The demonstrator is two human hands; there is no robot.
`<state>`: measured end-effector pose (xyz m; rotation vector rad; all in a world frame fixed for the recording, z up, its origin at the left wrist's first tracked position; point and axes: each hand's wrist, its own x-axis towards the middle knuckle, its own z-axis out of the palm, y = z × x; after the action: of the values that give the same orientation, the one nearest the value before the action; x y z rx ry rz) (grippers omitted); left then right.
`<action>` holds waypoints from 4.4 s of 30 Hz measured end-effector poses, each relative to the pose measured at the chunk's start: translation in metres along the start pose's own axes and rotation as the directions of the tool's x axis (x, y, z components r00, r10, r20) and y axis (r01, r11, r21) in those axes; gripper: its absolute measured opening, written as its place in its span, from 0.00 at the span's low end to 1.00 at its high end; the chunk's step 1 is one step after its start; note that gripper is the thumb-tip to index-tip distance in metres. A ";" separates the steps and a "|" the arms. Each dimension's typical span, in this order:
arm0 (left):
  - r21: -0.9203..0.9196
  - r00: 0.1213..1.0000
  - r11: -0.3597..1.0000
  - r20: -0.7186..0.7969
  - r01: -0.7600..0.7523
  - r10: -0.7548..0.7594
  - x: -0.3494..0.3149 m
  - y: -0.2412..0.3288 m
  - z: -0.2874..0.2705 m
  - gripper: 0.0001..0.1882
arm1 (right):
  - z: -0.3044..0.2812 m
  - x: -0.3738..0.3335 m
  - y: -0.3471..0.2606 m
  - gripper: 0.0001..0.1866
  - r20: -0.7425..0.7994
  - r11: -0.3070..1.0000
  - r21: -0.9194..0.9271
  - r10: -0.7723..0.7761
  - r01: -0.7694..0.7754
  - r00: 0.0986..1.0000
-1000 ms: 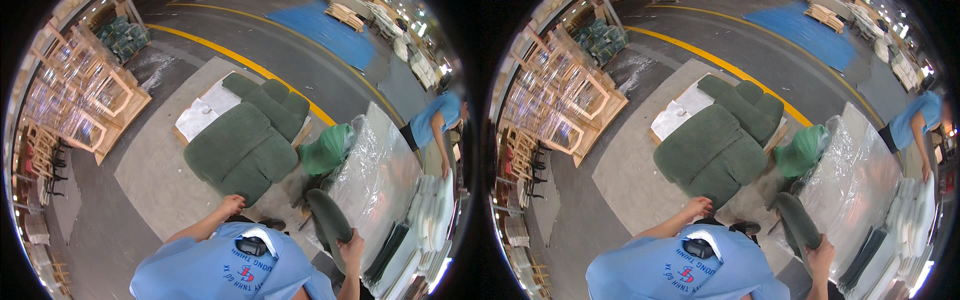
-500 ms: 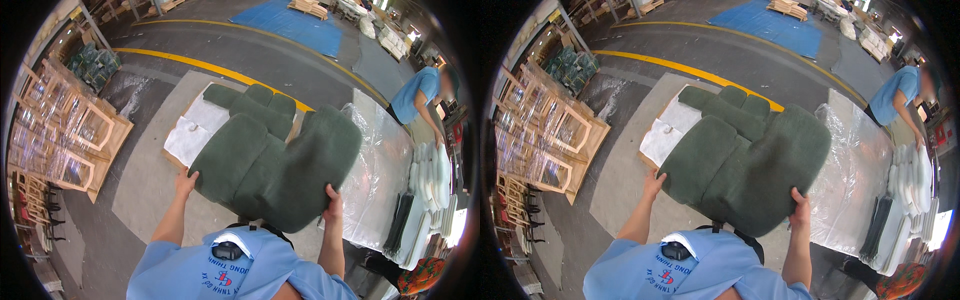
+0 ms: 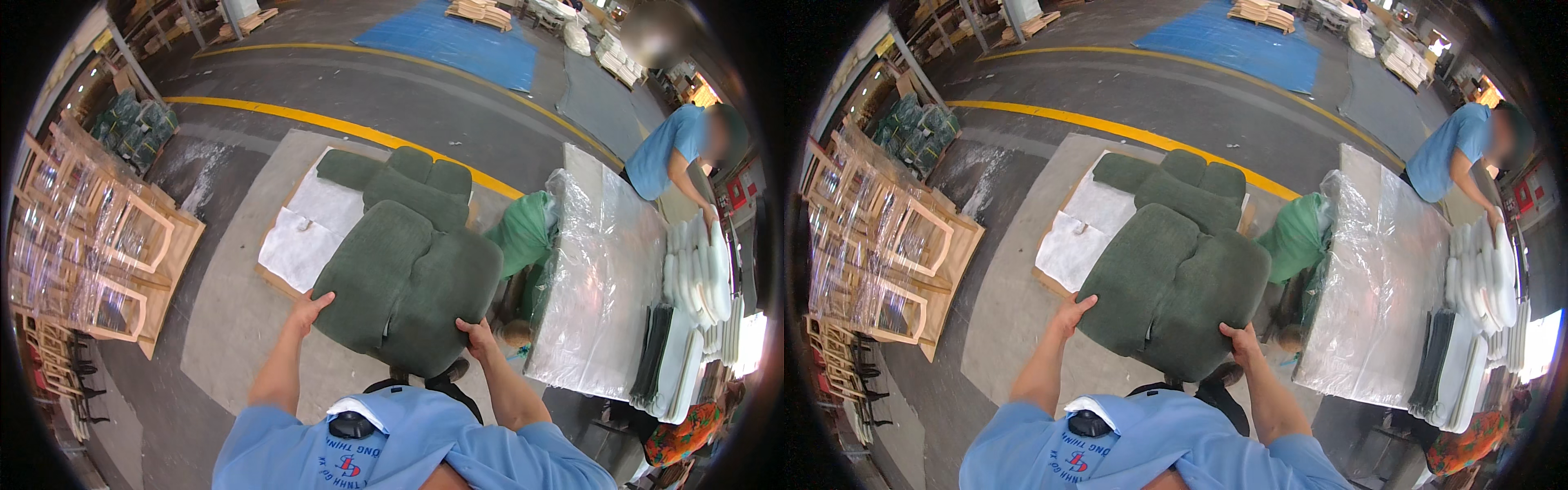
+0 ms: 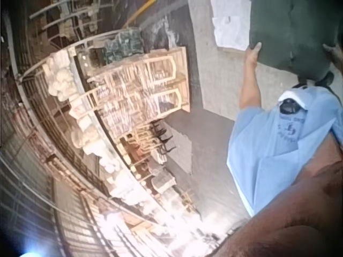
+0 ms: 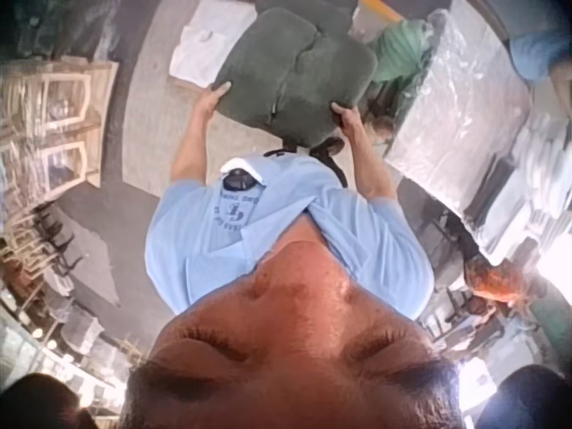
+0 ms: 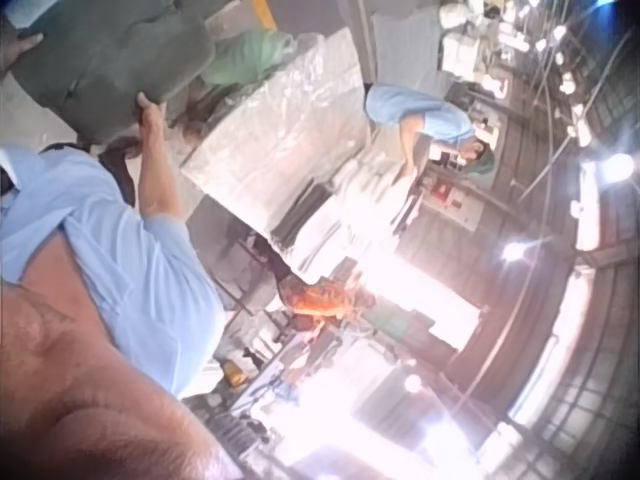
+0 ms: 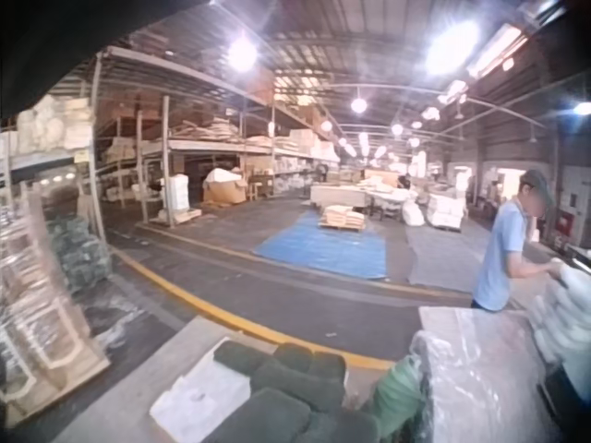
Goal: The person inserts white foam inserts into green fabric covers one at a time, aligns edges, and places the finished cushions on a nearby stack. The person repeats this process for multiple cushions throughout the clip.
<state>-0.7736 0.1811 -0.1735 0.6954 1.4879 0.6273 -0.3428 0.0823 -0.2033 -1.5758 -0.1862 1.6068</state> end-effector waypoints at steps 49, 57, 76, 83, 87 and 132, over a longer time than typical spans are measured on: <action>0.264 0.907 0.923 0.244 0.280 -0.345 0.217 0.122 0.075 0.55 | 0.001 0.069 -0.032 0.73 -0.094 0.997 0.036 0.074 -0.071 0.993; 0.069 0.947 0.971 0.214 0.231 -0.240 0.186 0.098 0.051 0.52 | 0.014 0.079 -0.022 0.71 -0.084 0.999 -0.041 -0.028 0.025 0.996; 0.142 0.956 0.945 -0.070 0.293 -0.286 0.070 0.046 0.048 0.48 | 0.032 0.033 0.028 0.64 -0.153 0.890 -0.456 -0.079 0.001 0.985; 0.908 0.788 0.280 0.083 -0.313 0.610 0.036 0.049 0.098 0.28 | 0.008 -0.001 0.057 0.53 -0.067 0.917 -0.282 -0.311 0.281 0.948; 0.760 0.531 -0.182 0.583 -0.624 0.615 -0.025 0.011 0.166 0.29 | -0.018 -0.027 0.104 0.48 0.028 0.860 -0.351 -0.386 0.371 0.922; 0.365 0.518 0.488 0.826 -0.793 0.223 -0.178 -0.061 0.779 0.17 | -0.750 -0.327 0.086 0.09 -0.901 0.640 0.355 0.042 0.682 0.431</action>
<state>0.0016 -0.0162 -0.1280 1.9054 0.6719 0.1376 0.2213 -0.5143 -0.1581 -1.3705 0.5669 0.2600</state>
